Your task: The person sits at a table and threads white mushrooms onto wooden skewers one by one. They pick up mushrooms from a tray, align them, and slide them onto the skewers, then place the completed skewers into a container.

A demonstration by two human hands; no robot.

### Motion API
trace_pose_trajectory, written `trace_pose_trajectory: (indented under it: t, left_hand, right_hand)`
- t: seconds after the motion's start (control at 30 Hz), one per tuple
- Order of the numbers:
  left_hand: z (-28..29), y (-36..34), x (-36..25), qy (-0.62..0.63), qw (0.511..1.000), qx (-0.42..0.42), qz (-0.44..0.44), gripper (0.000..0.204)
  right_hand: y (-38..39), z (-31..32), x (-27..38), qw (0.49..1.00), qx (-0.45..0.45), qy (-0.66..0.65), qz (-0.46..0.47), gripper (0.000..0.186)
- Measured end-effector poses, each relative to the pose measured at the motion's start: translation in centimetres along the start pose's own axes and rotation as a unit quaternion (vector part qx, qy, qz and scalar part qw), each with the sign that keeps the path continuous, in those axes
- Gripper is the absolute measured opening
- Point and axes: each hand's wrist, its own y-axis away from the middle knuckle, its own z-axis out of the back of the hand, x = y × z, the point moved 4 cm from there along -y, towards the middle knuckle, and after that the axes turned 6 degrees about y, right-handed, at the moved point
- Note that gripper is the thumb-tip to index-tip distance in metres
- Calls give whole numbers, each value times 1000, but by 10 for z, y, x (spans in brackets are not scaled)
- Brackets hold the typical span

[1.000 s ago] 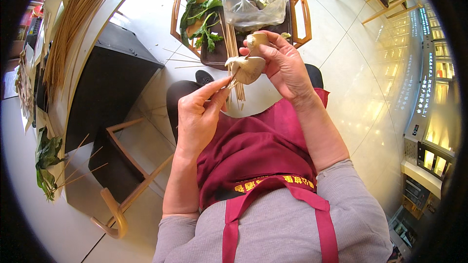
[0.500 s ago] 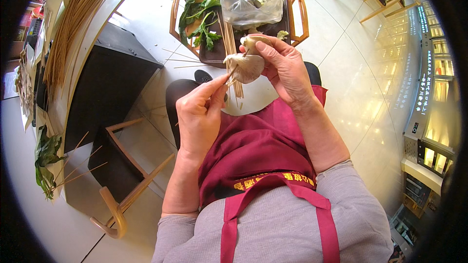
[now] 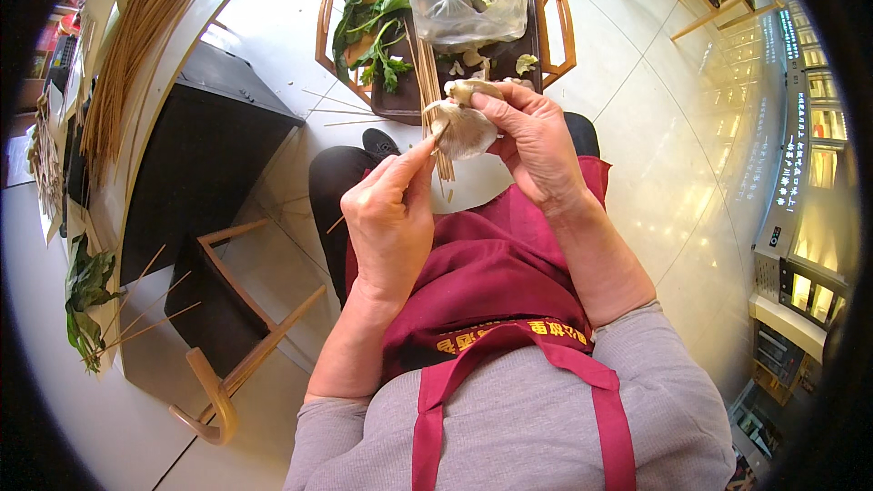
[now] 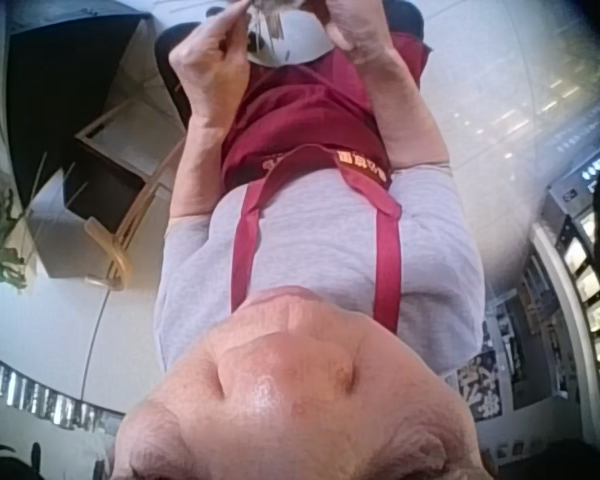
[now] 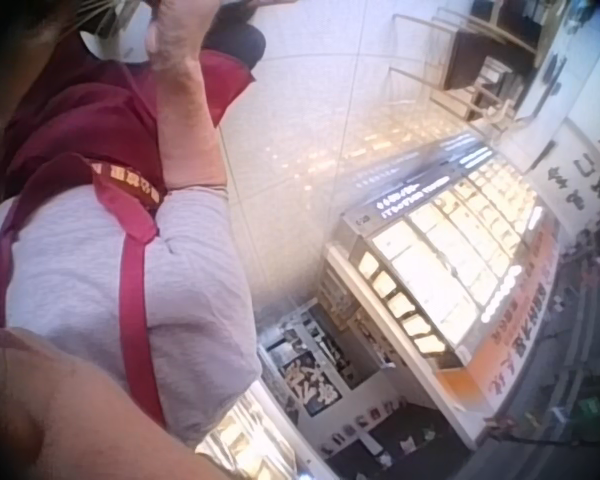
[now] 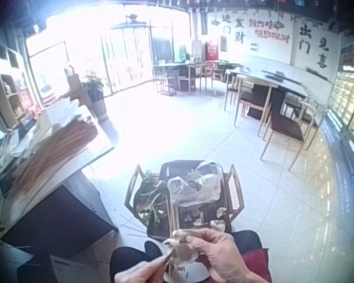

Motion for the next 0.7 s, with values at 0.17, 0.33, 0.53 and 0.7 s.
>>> trace_pose_trajectory:
  t: [0.17,0.33,0.53,0.7]
  left_hand:
    - [-5,-2,11,32,999,-18,12,18]
    - [-9,1,22,73,990,40,114,17]
    - [-1,8,49,87,976,93,178,15]
    - [-17,17,87,109,962,110,226,13]
  right_hand:
    - [-1,3,-7,1000,-9,2,-22,19]
    - [-6,13,-19,999,-21,-10,-32,20]
    - [-41,87,-6,992,-123,26,8,23]
    - [-80,153,2,990,-121,69,0,26]
